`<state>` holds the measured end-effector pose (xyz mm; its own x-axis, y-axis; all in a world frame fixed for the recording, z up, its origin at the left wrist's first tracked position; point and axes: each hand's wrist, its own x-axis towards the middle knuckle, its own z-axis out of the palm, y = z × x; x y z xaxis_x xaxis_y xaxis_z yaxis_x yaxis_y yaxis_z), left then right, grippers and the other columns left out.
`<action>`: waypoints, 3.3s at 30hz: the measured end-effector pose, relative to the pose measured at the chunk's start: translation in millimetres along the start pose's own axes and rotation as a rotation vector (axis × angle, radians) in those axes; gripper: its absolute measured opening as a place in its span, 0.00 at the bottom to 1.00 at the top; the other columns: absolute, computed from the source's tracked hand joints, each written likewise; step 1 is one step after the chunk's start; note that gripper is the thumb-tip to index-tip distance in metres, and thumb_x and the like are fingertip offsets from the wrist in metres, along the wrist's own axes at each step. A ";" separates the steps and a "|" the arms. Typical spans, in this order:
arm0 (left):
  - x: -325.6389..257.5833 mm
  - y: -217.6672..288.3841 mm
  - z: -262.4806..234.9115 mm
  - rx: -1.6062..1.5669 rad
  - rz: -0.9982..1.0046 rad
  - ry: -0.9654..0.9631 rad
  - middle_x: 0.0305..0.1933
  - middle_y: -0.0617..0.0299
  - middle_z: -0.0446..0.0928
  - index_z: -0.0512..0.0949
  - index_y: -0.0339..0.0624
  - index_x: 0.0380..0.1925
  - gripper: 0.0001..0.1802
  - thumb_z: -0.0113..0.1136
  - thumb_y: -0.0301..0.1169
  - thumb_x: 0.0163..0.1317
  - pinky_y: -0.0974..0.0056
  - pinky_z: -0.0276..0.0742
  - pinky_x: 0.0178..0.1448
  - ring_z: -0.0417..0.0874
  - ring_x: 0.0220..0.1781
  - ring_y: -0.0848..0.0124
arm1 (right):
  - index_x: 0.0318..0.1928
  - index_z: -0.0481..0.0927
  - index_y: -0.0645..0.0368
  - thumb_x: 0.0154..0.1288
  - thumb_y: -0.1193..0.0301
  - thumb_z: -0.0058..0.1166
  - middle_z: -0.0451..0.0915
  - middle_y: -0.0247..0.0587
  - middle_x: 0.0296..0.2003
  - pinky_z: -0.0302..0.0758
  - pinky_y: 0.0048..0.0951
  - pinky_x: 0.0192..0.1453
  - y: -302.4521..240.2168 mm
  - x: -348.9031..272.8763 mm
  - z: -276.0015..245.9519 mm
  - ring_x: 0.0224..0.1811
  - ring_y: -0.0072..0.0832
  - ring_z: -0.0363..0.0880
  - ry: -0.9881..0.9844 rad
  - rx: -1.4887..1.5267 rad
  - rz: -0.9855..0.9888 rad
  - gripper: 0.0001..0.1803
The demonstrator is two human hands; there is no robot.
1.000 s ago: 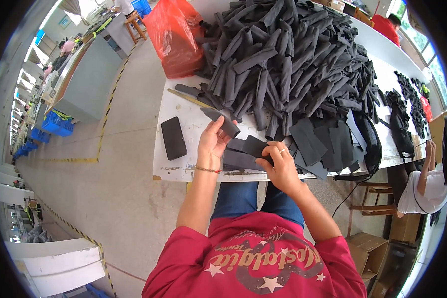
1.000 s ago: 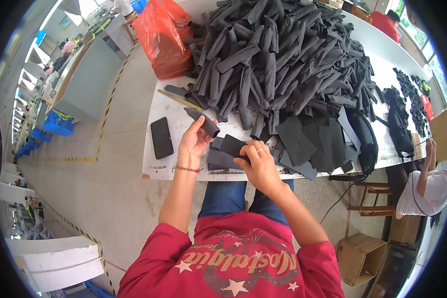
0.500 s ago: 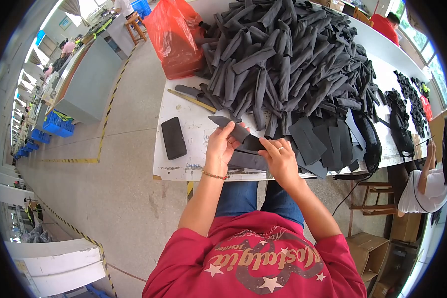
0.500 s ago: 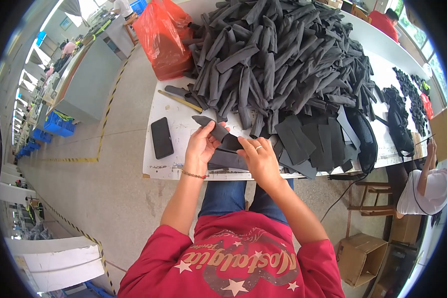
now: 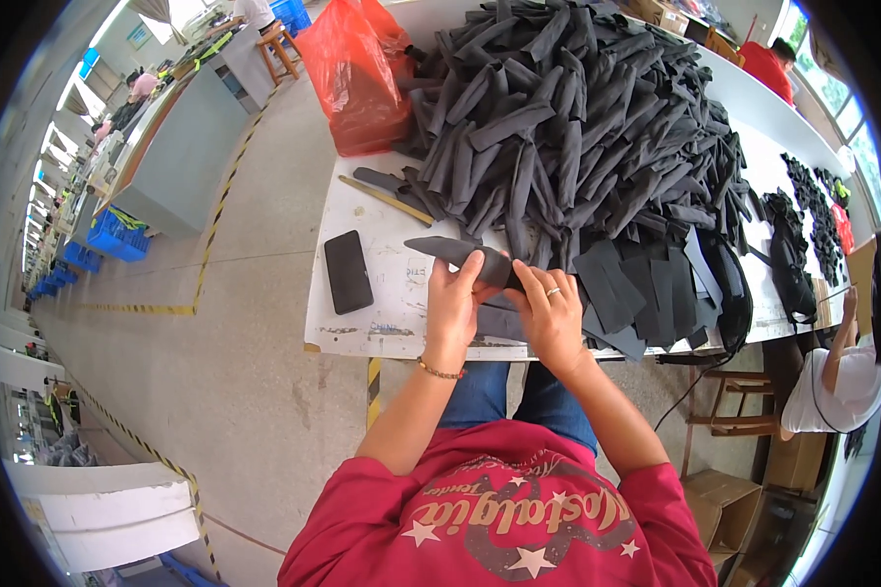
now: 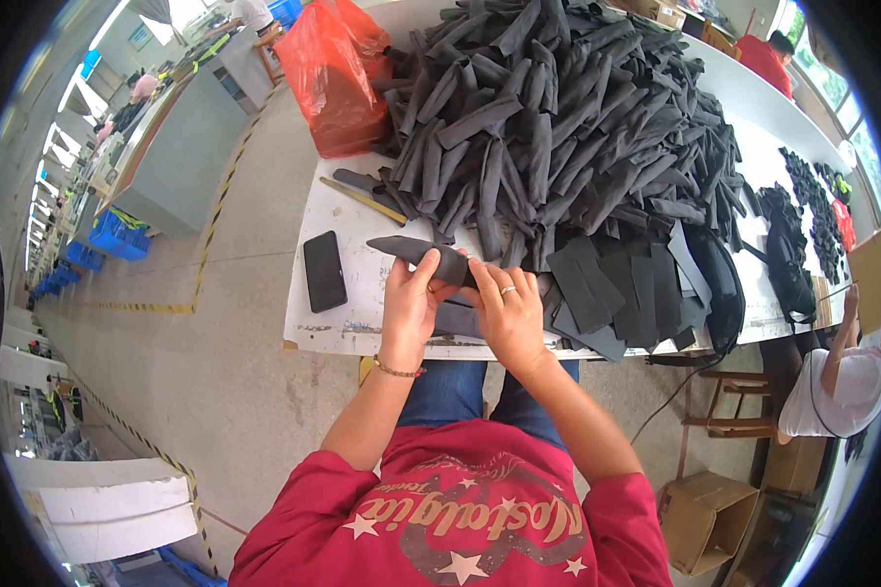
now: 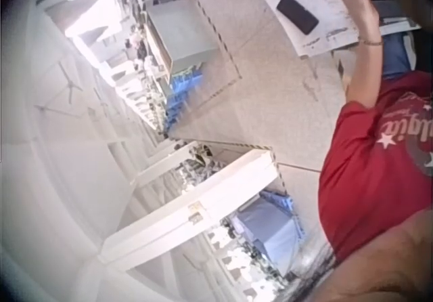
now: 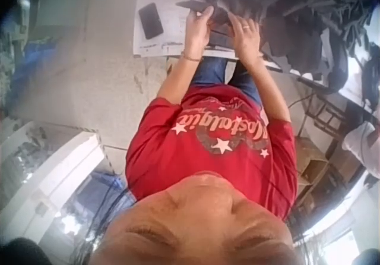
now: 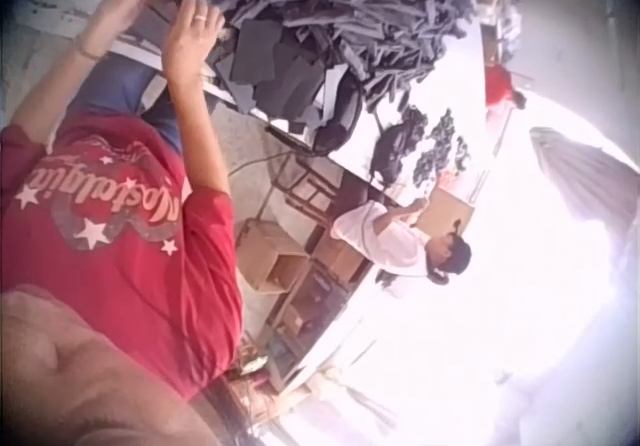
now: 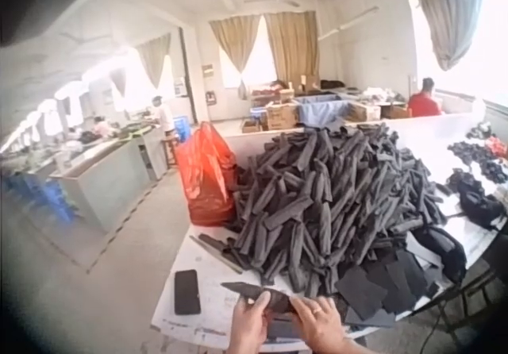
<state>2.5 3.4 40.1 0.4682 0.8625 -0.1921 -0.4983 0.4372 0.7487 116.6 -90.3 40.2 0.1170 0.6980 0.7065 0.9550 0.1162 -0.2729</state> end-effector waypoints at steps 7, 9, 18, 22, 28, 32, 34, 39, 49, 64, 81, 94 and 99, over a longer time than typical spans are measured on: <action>8.5 -9.5 -8.9 -0.056 0.136 -0.278 0.36 0.56 0.81 0.76 0.35 0.44 0.12 0.55 0.34 0.70 0.61 0.74 0.60 0.81 0.52 0.64 | 0.45 0.70 0.62 0.49 0.78 0.66 0.72 0.53 0.48 0.72 0.42 0.47 -15.8 -5.9 -0.6 0.42 0.50 0.74 -0.145 0.223 0.098 0.23; 3.8 -20.9 -9.1 -0.005 0.145 -0.267 0.37 0.56 0.81 0.77 0.35 0.43 0.14 0.52 0.37 0.72 0.59 0.72 0.62 0.81 0.53 0.62 | 0.44 0.70 0.62 0.49 0.79 0.64 0.72 0.53 0.46 0.72 0.44 0.47 -0.7 -20.5 -0.2 0.44 0.51 0.73 -0.214 0.309 0.077 0.22; -0.2 -26.3 -11.8 -0.170 0.090 -0.109 0.52 0.52 0.80 0.76 0.38 0.48 0.17 0.52 0.40 0.72 0.60 0.73 0.61 0.79 0.55 0.67 | 0.39 0.72 0.62 0.51 0.80 0.62 0.75 0.52 0.44 0.77 0.42 0.48 3.7 -15.0 -11.0 0.45 0.50 0.77 -0.280 0.294 0.084 0.15; -11.6 -44.5 0.3 -0.170 0.056 -0.167 0.52 0.51 0.80 0.74 0.36 0.50 0.18 0.53 0.40 0.71 0.60 0.72 0.61 0.80 0.55 0.65 | 0.38 0.73 0.63 0.52 0.81 0.61 0.76 0.51 0.43 0.78 0.42 0.47 9.2 -14.1 0.3 0.45 0.49 0.78 -0.258 0.320 0.022 0.13; 0.7 -7.6 2.2 -0.222 0.138 0.002 0.39 0.55 0.82 0.75 0.34 0.48 0.18 0.54 0.40 0.71 0.59 0.77 0.55 0.83 0.46 0.61 | 0.37 0.73 0.63 0.54 0.81 0.60 0.77 0.47 0.38 0.78 0.41 0.45 9.2 -4.7 -12.8 0.43 0.47 0.78 -0.294 0.330 0.007 0.11; -3.4 -14.2 11.4 -0.216 0.165 -0.045 0.35 0.57 0.81 0.74 0.35 0.49 0.19 0.54 0.41 0.71 0.60 0.77 0.52 0.83 0.43 0.62 | 0.37 0.74 0.63 0.54 0.81 0.61 0.77 0.46 0.37 0.78 0.40 0.42 6.5 6.8 -14.4 0.40 0.45 0.79 -0.248 0.391 -0.015 0.11; -5.0 -17.2 12.3 -0.245 0.170 -0.037 0.35 0.58 0.81 0.74 0.35 0.49 0.19 0.54 0.41 0.71 0.60 0.77 0.52 0.83 0.42 0.62 | 0.37 0.74 0.63 0.54 0.81 0.61 0.77 0.46 0.37 0.78 0.39 0.41 6.2 6.4 -13.2 0.40 0.45 0.79 -0.245 0.408 -0.012 0.11; -8.0 -27.5 15.3 -0.319 0.170 -0.001 0.34 0.60 0.80 0.73 0.36 0.47 0.18 0.54 0.41 0.71 0.61 0.78 0.52 0.83 0.42 0.64 | 0.36 0.74 0.62 0.54 0.81 0.61 0.77 0.45 0.37 0.77 0.40 0.41 7.3 3.5 -7.5 0.39 0.45 0.79 -0.261 0.440 0.009 0.10; -6.9 -39.1 12.8 -0.364 0.178 0.002 0.34 0.60 0.80 0.73 0.36 0.47 0.17 0.54 0.40 0.71 0.60 0.78 0.52 0.83 0.42 0.64 | 0.36 0.74 0.62 0.53 0.83 0.60 0.77 0.46 0.37 0.78 0.39 0.40 9.9 0.9 -2.2 0.39 0.45 0.79 -0.268 0.468 0.015 0.10; -5.4 -46.6 11.0 -0.369 0.174 -0.010 0.34 0.59 0.80 0.73 0.35 0.47 0.17 0.53 0.40 0.72 0.60 0.79 0.51 0.83 0.41 0.64 | 0.36 0.74 0.63 0.53 0.83 0.61 0.77 0.46 0.36 0.78 0.39 0.40 15.8 -2.0 2.4 0.38 0.46 0.79 -0.288 0.486 0.027 0.11; 4.9 -12.1 10.1 -0.278 0.317 -0.044 0.47 0.52 0.80 0.72 0.35 0.51 0.20 0.47 0.42 0.73 0.53 0.67 0.70 0.77 0.61 0.55 | 0.30 0.75 0.62 0.60 0.78 0.62 0.70 0.34 0.45 0.69 0.21 0.50 -14.8 -9.2 24.8 0.48 0.20 0.69 0.090 0.992 0.846 0.08; 1.0 0.2 -31.0 -0.273 0.227 0.007 0.35 0.54 0.83 0.78 0.35 0.42 0.11 0.60 0.32 0.66 0.56 0.83 0.51 0.86 0.38 0.59 | 0.33 0.80 0.62 0.55 0.82 0.63 0.76 0.40 0.31 0.72 0.30 0.31 -12.0 5.3 -17.9 0.28 0.32 0.75 0.150 0.415 0.184 0.06; -0.9 -2.8 -44.1 -0.317 0.209 0.015 0.38 0.51 0.83 0.78 0.34 0.42 0.11 0.61 0.31 0.66 0.57 0.82 0.51 0.85 0.41 0.59 | 0.32 0.80 0.62 0.56 0.82 0.63 0.76 0.39 0.30 0.71 0.29 0.30 -8.8 0.2 -16.9 0.28 0.31 0.75 0.100 0.395 0.145 0.05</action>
<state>-28.7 12.6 10.2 0.3235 0.9439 -0.0670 -0.7841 0.3070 0.5393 112.8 -103.2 53.8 0.2866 0.6571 0.6971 0.7515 0.2971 -0.5890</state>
